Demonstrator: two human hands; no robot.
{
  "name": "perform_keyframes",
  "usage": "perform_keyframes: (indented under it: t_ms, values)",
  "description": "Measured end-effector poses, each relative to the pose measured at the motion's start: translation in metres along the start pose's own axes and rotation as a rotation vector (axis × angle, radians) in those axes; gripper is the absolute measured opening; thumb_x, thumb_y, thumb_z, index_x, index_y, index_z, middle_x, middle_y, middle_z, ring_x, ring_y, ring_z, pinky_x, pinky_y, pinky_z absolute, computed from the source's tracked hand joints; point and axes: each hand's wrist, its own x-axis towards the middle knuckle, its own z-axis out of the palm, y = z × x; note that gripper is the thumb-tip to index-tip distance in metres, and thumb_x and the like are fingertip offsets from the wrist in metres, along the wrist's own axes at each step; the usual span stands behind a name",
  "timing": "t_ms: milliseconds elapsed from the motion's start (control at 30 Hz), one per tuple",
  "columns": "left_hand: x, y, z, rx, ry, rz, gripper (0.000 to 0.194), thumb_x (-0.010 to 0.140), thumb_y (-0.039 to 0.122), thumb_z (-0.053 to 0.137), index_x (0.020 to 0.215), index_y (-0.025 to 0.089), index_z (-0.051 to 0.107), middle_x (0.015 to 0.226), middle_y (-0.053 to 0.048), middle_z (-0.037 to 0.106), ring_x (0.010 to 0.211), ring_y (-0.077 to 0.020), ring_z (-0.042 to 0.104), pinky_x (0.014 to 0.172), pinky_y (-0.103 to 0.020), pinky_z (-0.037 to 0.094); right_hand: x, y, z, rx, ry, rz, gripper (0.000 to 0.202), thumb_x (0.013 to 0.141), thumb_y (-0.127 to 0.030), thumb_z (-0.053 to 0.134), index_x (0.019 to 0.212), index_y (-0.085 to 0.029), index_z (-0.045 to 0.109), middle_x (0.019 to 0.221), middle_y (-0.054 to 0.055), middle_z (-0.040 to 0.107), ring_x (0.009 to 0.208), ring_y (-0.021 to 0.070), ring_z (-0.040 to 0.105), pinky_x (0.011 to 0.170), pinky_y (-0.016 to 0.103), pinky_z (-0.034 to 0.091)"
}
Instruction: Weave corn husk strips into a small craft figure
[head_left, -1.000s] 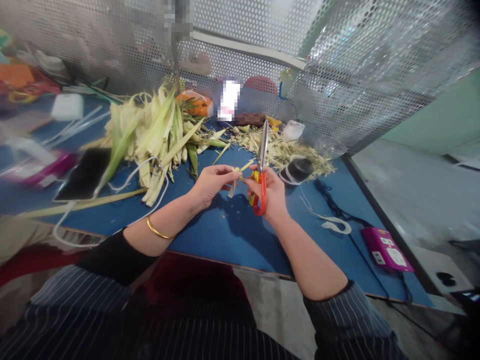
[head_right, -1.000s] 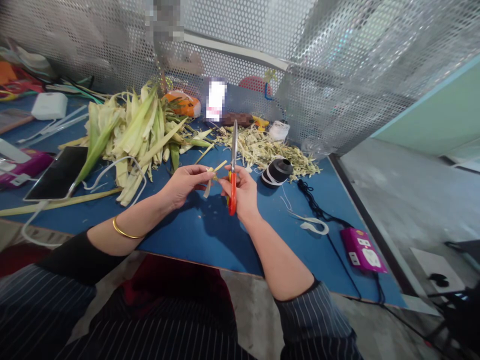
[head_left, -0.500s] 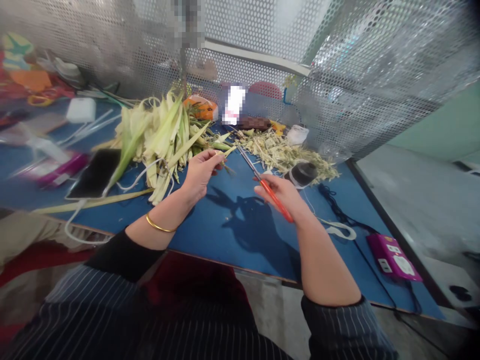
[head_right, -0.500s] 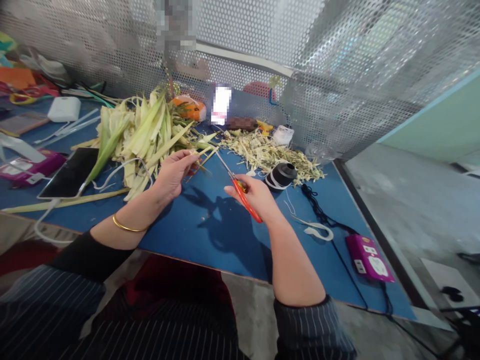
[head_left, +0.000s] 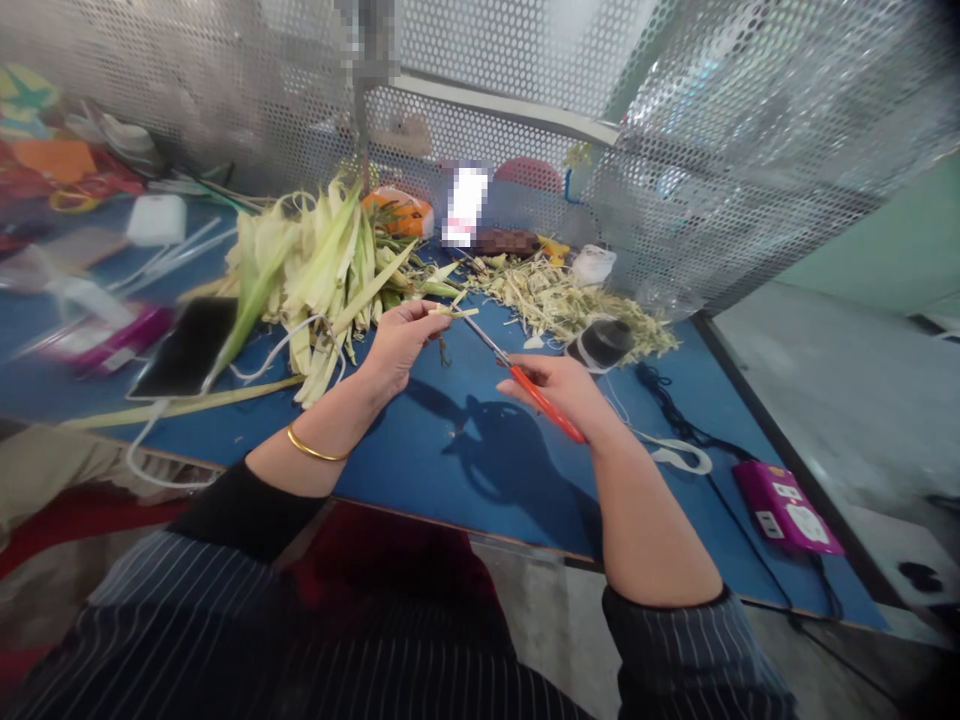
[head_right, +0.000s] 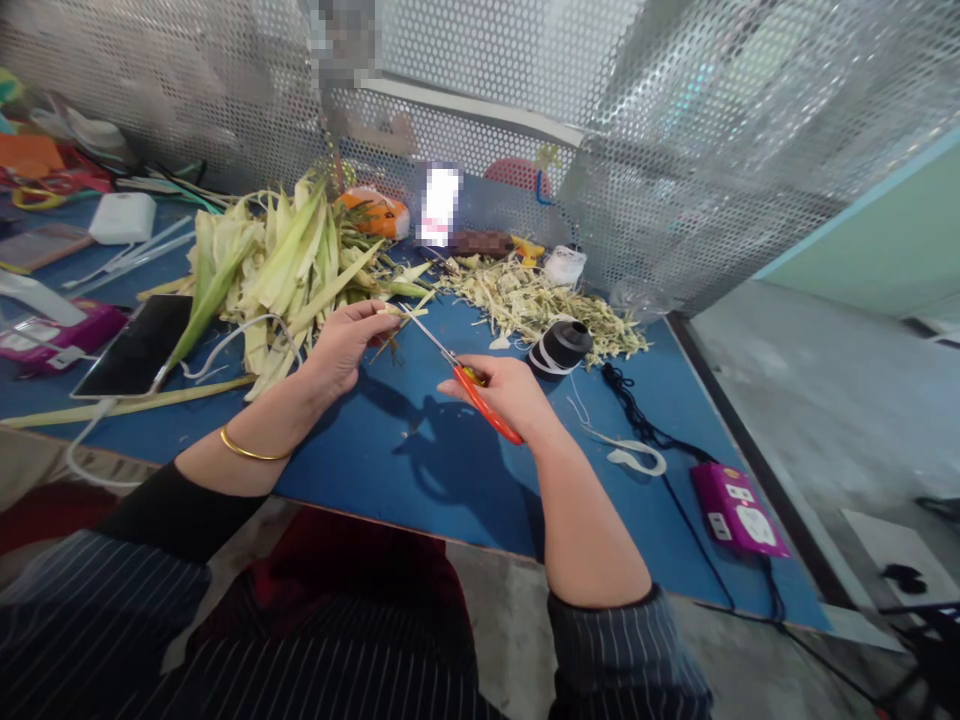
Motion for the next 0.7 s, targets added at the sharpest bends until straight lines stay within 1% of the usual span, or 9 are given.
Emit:
perform_keyframes:
  t_ms: [133, 333, 567, 700]
  values:
    - [-0.0003, 0.0017, 0.0006, -0.009, -0.006, 0.021, 0.008, 0.065, 0.02, 0.07, 0.065, 0.015, 0.064, 0.063, 0.002, 0.059, 0.056, -0.0071, 0.045, 0.055, -0.021, 0.033, -0.0007, -0.0023, -0.002, -0.057, 0.003, -0.01, 0.053, 0.068, -0.056, 0.071, 0.105, -0.018, 0.073, 0.076, 0.002, 0.069, 0.067, 0.0164, 0.059, 0.062, 0.027, 0.047]
    - [-0.0003, 0.0017, -0.0006, 0.002, -0.019, 0.02, 0.009, 0.065, 0.021, 0.07, 0.064, 0.016, 0.063, 0.062, 0.002, 0.057, 0.056, -0.0075, 0.044, 0.054, -0.022, 0.032, -0.0006, 0.0015, -0.0037, -0.089, -0.006, -0.046, 0.051, 0.07, -0.054, 0.071, 0.108, -0.02, 0.072, 0.086, 0.003, 0.072, 0.073, 0.0189, 0.063, 0.068, 0.03, 0.05]
    - [-0.0006, 0.005, -0.0002, 0.063, 0.008, 0.016, 0.008, 0.065, 0.023, 0.07, 0.064, 0.016, 0.065, 0.063, 0.001, 0.059, 0.056, -0.0083, 0.043, 0.055, -0.024, 0.033, -0.0013, 0.0055, -0.0038, -0.114, -0.004, -0.088, 0.055, 0.071, -0.053, 0.072, 0.114, -0.02, 0.068, 0.1, 0.006, 0.073, 0.084, 0.0216, 0.066, 0.076, 0.034, 0.052]
    - [-0.0013, 0.0063, 0.0, 0.052, 0.008, 0.014, 0.007, 0.065, 0.022, 0.069, 0.062, 0.017, 0.065, 0.061, 0.001, 0.057, 0.055, -0.0084, 0.042, 0.056, -0.025, 0.034, -0.0015, 0.0056, -0.003, -0.122, -0.006, -0.093, 0.055, 0.071, -0.053, 0.071, 0.115, -0.02, 0.068, 0.098, 0.006, 0.073, 0.082, 0.0216, 0.065, 0.075, 0.034, 0.052]
